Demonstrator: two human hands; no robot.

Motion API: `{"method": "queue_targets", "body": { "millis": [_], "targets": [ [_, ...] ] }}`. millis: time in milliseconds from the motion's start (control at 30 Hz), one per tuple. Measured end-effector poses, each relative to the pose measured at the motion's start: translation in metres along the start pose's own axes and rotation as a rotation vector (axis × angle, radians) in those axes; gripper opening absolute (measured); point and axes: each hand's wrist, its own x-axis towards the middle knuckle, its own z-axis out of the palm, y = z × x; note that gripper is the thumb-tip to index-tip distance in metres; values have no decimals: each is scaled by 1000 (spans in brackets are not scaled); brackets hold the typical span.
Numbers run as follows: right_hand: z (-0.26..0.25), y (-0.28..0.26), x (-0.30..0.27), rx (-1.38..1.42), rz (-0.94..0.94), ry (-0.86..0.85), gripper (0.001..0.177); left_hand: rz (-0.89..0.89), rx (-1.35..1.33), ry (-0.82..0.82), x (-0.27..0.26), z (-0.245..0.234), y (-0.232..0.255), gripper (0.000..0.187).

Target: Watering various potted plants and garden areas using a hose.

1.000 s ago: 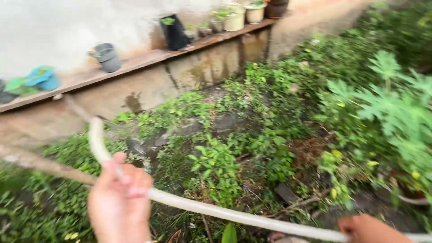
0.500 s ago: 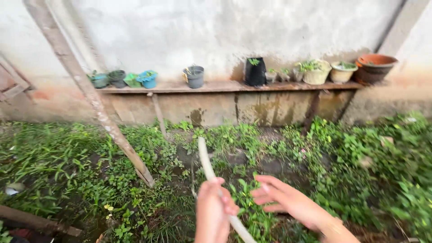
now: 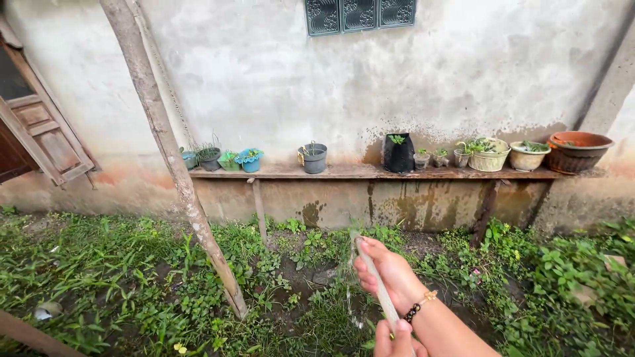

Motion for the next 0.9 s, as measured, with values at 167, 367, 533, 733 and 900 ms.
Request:
{"method": "queue_targets", "body": {
  "millis": [167,367,533,733,900],
  "targets": [
    [-10,-14,-8,-38,-21,77,11,487,870,135,-29,-1,45,18],
    [-22,-40,-26,-12,-81,106,13,-228,518,298,-61,45,237,45],
    [-25,-54,-34,-23,-123,135,13,-268,408,353,-52,20,247,47],
    [-33,-48,-40,-29,-98,105,13,-251,418,357,-55,22,257,49],
    [-23,-45,-48,-44,-99,83,11,-259,399,364,-50,14,253,49]
  ]
}}
